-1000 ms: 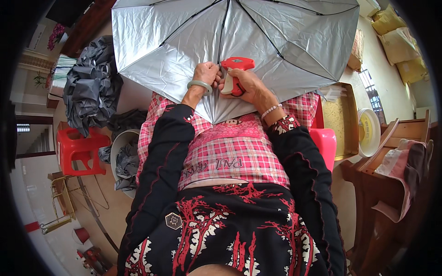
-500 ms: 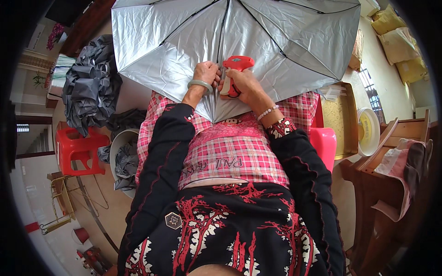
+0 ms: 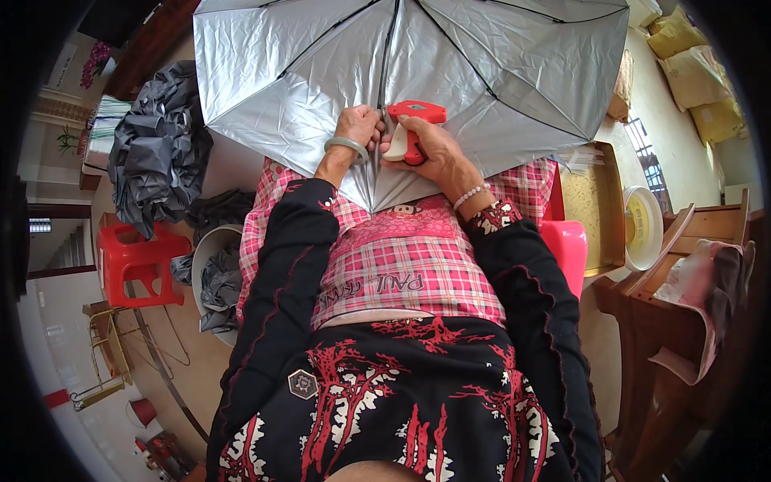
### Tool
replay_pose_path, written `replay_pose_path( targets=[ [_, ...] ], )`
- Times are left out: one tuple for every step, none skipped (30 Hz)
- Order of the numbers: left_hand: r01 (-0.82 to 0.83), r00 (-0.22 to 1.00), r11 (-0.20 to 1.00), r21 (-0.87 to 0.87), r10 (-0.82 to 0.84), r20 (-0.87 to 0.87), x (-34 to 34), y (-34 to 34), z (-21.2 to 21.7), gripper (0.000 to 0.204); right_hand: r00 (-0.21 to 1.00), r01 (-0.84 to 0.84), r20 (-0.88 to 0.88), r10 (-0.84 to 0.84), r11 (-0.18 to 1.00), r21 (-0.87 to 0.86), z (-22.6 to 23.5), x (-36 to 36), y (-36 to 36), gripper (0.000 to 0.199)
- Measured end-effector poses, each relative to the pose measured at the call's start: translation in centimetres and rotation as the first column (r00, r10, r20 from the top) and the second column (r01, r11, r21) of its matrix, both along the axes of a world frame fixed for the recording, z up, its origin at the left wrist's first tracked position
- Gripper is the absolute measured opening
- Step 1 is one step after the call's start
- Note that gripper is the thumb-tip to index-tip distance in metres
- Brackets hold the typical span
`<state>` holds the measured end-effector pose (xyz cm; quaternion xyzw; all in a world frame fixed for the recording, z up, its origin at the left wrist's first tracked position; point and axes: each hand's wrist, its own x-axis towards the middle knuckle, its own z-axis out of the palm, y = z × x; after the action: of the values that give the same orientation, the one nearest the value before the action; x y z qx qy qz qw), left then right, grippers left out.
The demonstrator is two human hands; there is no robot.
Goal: Assembling or repairing an umbrella by gluing the fabric to the metal ribs using a hot glue gun.
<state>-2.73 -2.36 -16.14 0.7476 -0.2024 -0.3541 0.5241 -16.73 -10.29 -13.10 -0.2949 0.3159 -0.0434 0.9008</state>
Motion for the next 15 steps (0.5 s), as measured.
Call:
replay_pose_path(
  targets=[
    [0.005,1.000,1.000,-0.007,-0.005,-0.007,0.04,0.04,0.11,0.022,0.999,-0.016,0.040,0.015,1.000,0.012,-0.15,-0.11,-0.19,0.030],
    [0.011,1.000,1.000,-0.013,-0.011,-0.015,0.08,0.07,0.24,0.022,0.996,-0.032,0.079,0.030,0.999,0.023,-0.25,-0.18,-0.32,0.030],
    [0.013,1.000,1.000,-0.015,-0.013,-0.014,0.19,0.11,0.23,0.022,0.992,-0.049,0.119,0.044,0.998,0.034,-0.37,-0.22,-0.41,0.029],
    [0.022,0.999,1.000,-0.018,-0.023,-0.030,0.34,0.18,0.09,0.022,0.992,-0.047,0.120,0.042,0.998,0.032,-0.51,-0.23,-0.47,0.029],
    [0.031,0.998,0.999,-0.021,-0.032,-0.047,0.46,0.27,0.04,0.022,0.991,-0.051,0.126,0.047,0.998,0.032,-0.64,-0.26,-0.49,0.028],
    [0.041,0.997,0.999,-0.025,-0.043,-0.064,0.52,0.27,0.19,0.022,0.990,-0.056,0.132,0.051,0.998,0.033,-0.67,-0.26,-0.52,0.028],
    [0.045,0.997,0.999,-0.027,-0.046,-0.063,0.55,0.27,0.33,0.022,0.989,-0.060,0.138,0.055,0.998,0.033,-0.70,-0.26,-0.55,0.028],
    [0.050,0.996,0.998,-0.029,-0.052,-0.067,0.53,0.29,0.44,0.022,0.989,-0.056,0.138,0.052,0.998,0.031,-0.72,-0.23,-0.58,0.028],
    [0.056,0.996,0.998,-0.030,-0.058,-0.070,0.49,0.30,0.52,0.022,0.990,-0.059,0.130,0.057,0.998,0.014,-0.77,-0.19,-0.60,0.027],
    [0.062,0.995,0.998,-0.032,-0.064,-0.074,0.42,0.27,0.60,0.022,0.991,-0.062,0.122,0.062,0.998,-0.003,-0.81,-0.16,-0.63,0.027],
    [0.063,0.995,0.998,-0.032,-0.065,-0.073,0.37,0.36,0.63,0.022,0.991,-0.068,0.115,0.069,0.998,-0.018,-0.75,-0.07,-0.54,0.027],
    [0.060,0.996,0.998,-0.036,-0.062,-0.064,0.30,0.44,0.66,0.022,0.991,-0.067,0.115,0.068,0.998,-0.018,-0.67,-0.01,-0.50,0.027],
    [0.058,0.997,0.998,-0.040,-0.060,-0.054,0.23,0.49,0.69,0.022,0.992,-0.067,0.106,0.069,0.998,-0.021,-0.59,0.04,-0.49,0.026],
    [0.056,0.997,0.997,-0.043,-0.058,-0.045,0.21,0.49,0.70,0.021,0.993,-0.067,0.097,0.069,0.997,-0.024,-0.49,0.07,-0.49,0.026],
    [0.058,0.997,0.997,-0.042,-0.060,-0.044,0.22,0.48,0.73,0.021,0.994,-0.067,0.088,0.069,0.997,-0.027,-0.45,0.10,-0.48,0.025]
  ],
)
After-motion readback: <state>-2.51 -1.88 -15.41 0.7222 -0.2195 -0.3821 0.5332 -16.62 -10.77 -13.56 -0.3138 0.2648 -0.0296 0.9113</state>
